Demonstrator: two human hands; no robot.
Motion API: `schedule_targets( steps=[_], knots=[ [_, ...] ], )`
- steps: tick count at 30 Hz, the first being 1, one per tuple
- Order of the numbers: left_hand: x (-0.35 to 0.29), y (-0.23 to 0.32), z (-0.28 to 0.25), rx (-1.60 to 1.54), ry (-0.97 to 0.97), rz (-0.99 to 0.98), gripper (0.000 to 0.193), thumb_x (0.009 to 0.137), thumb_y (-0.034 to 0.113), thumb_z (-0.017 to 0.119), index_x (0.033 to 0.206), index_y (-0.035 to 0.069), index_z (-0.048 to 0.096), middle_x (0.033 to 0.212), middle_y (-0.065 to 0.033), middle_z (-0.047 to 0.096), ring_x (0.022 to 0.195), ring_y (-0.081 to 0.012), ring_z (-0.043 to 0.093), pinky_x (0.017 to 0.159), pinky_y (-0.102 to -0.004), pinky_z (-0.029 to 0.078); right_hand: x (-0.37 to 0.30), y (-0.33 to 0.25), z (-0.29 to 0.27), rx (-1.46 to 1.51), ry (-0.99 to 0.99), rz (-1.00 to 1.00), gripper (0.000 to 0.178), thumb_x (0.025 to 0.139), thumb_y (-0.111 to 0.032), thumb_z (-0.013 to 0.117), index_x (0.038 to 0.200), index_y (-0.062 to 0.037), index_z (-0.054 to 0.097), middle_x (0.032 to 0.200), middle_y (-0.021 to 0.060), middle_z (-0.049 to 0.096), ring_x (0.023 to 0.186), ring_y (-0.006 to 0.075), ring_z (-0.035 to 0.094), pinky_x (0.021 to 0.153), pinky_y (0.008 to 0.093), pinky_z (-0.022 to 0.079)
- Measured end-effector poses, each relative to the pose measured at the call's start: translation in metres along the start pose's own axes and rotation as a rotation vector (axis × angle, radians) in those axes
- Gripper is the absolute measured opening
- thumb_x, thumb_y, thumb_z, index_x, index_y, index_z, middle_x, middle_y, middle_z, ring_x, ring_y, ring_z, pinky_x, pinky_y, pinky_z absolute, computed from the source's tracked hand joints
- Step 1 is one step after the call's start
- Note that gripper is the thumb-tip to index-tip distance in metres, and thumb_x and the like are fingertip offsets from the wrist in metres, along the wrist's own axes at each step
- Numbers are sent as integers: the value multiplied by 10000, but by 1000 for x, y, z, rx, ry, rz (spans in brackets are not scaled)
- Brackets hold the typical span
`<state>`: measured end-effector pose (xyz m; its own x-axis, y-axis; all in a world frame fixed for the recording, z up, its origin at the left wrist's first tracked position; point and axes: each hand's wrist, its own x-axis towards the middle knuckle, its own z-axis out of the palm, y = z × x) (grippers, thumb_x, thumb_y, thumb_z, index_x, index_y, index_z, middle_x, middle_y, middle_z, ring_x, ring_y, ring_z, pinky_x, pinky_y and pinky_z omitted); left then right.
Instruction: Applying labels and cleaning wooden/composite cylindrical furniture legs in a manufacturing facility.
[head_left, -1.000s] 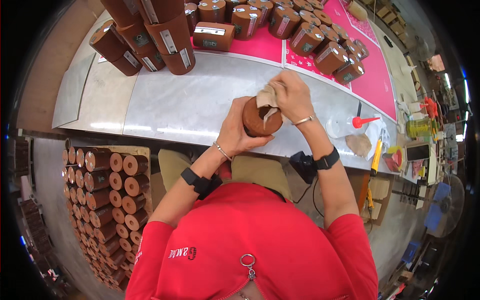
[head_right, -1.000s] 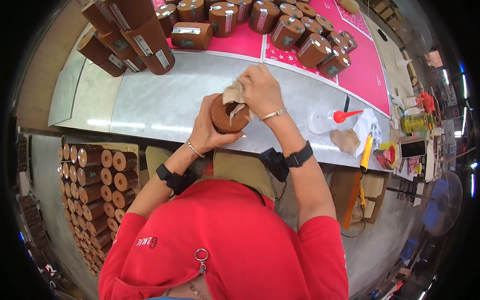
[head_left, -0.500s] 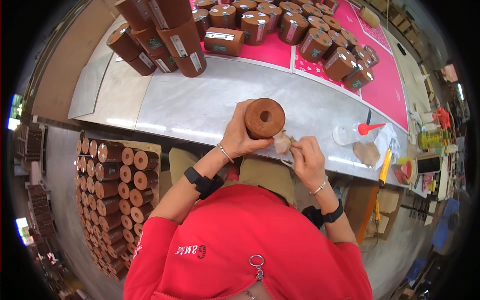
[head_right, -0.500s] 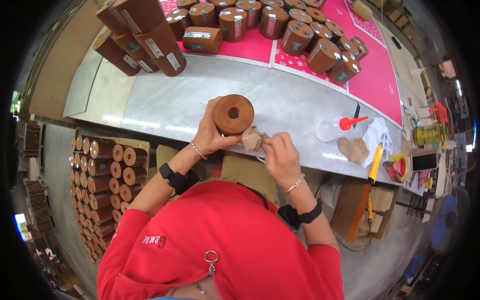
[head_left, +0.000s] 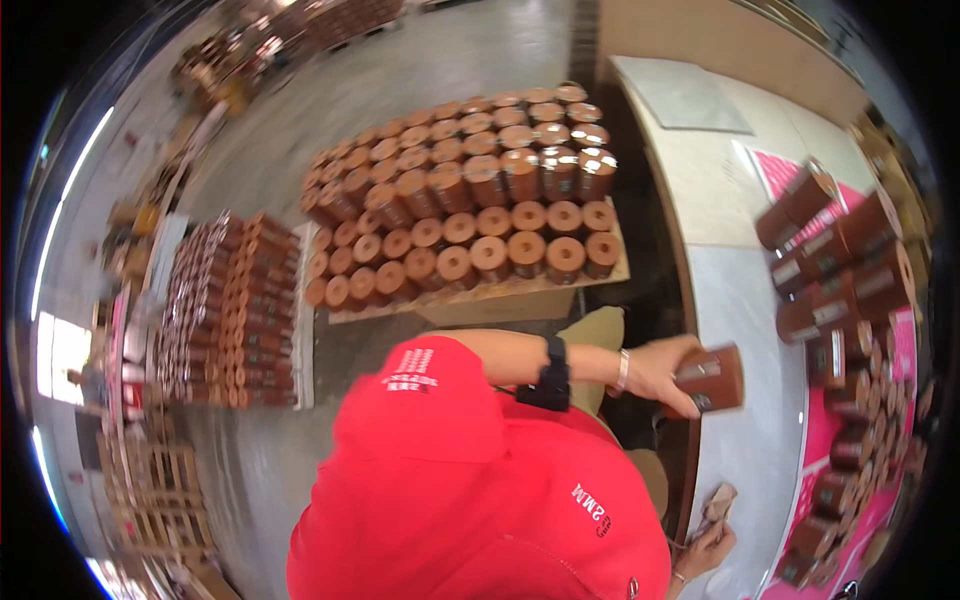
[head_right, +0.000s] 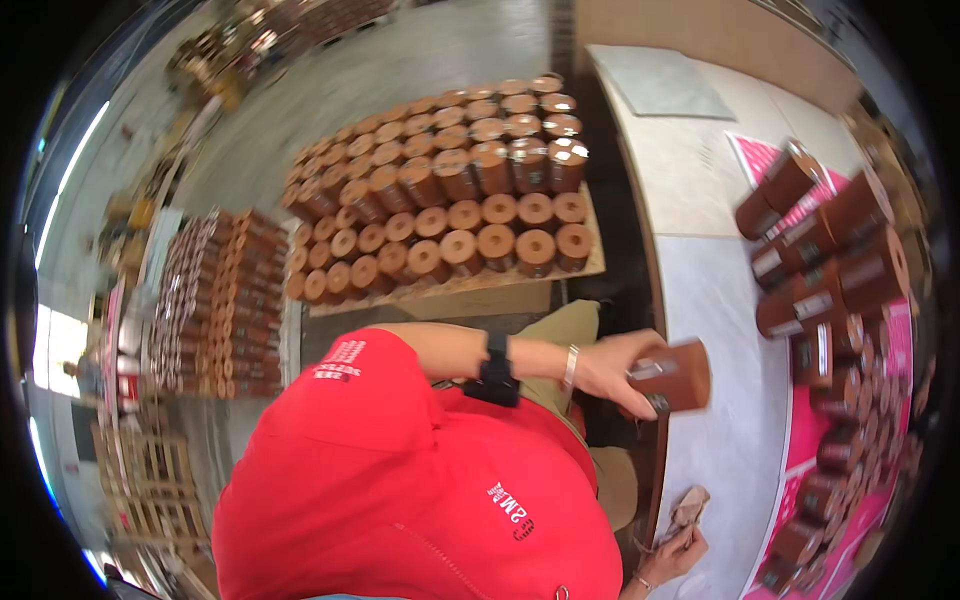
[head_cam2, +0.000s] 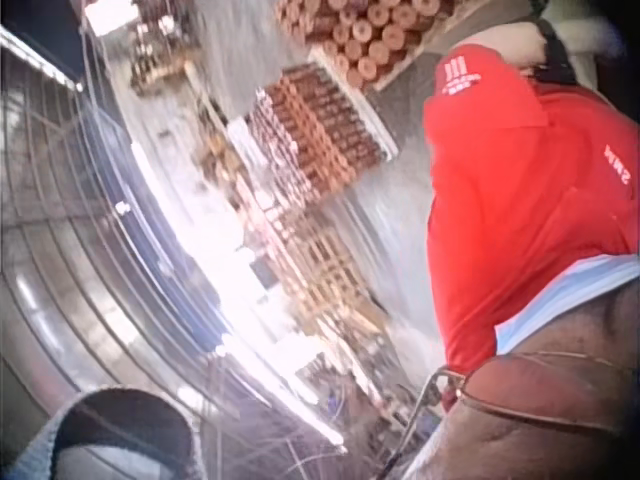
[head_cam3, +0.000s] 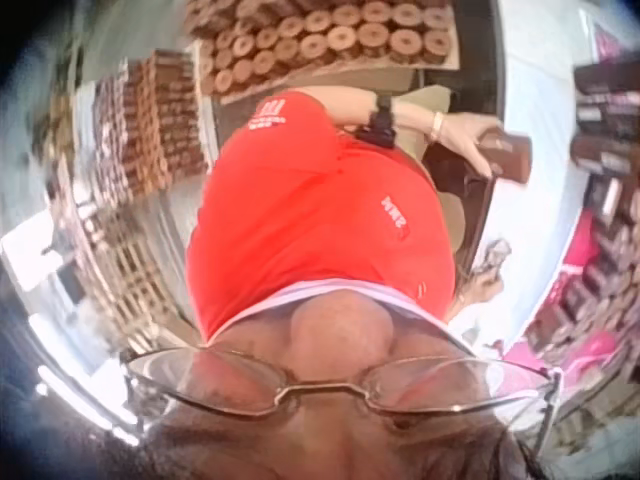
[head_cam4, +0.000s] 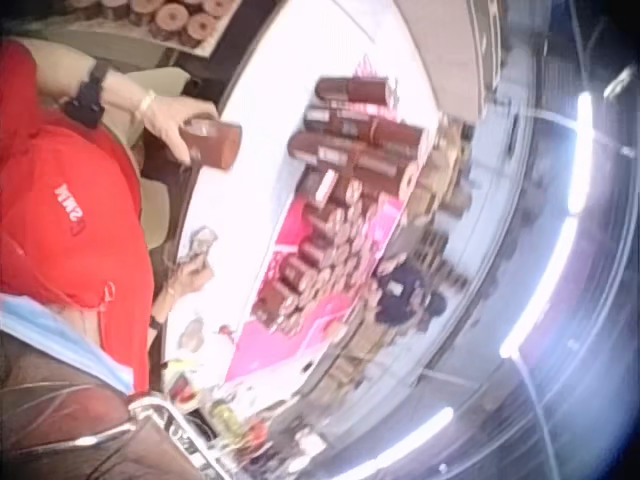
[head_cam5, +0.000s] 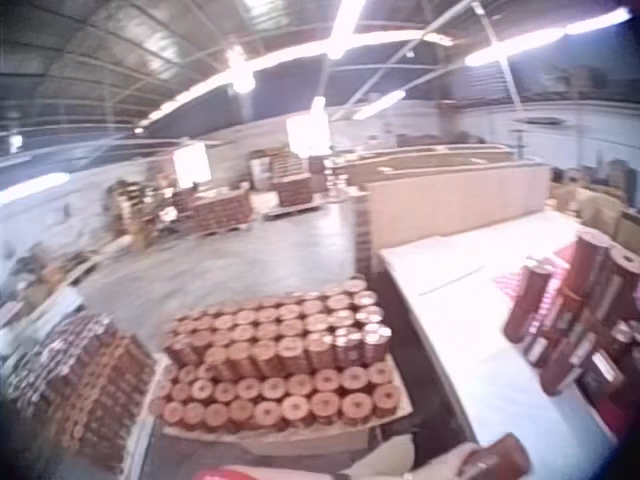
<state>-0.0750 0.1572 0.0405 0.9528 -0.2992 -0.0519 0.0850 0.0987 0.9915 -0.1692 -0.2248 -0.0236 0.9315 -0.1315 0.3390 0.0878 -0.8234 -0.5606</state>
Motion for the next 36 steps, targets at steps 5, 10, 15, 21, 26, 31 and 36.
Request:
schedule_targets(
  steps=[5,10,15,21,26,31,36],
  knots=[
    [-135,-6,-119,-91,658,-88,734,687,288,840,1239,-6,456,1095,-94,589,957,-165,617,806,-317,535,27,-25,3,-31,-127,-63,196,965,-140,504,977,43,574,869,114,586,817,221,571,741,307,464],
    [-281,-28,-202,-321,1170,-137,621,765,298,777,1212,24,444,1067,-110,593,926,-218,643,786,-395,570,35,-43,10,-160,-191,69,368,919,-329,557,982,28,619,905,211,631,819,339,589,747,412,482],
    [-374,-46,-293,-276,1563,-170,655,760,272,756,1218,5,372,1160,-157,509,998,-269,599,765,-438,574,36,-32,16,-170,-150,36,354,899,-328,572,918,20,633,797,204,629,725,348,584,691,417,489],
    [-402,-56,-387,-63,1755,-510,855,656,397,790,1256,-22,346,1190,-191,485,1016,-306,576,766,-458,548,42,-13,17,-340,-170,-131,366,870,-344,569,866,14,645,742,212,628,683,375,582,654,437,483],
    [-395,-64,-442,94,1842,-741,1035,615,481,773,1359,-102,352,1326,-291,470,1174,-368,533,922,-443,482,48,-8,15,-495,-63,-208,349,840,-333,567,807,6,644,713,228,621,659,407,575,630,457,477],
    [-395,-54,-483,329,1765,-968,1093,632,631,680,1372,-104,353,1344,-306,463,1186,-379,533,949,-434,459,52,1,16,-468,-219,-130,352,840,-353,565,774,-15,637,700,233,613,640,421,563,623,484,472],
    [-402,-52,-483,162,1775,-830,1142,669,691,678,1377,-129,315,1357,-300,432,1187,-362,521,966,-423,456,53,15,20,-483,-140,-161,376,838,-390,570,777,-25,640,709,214,624,642,415,567,616,489,469]
  ],
)
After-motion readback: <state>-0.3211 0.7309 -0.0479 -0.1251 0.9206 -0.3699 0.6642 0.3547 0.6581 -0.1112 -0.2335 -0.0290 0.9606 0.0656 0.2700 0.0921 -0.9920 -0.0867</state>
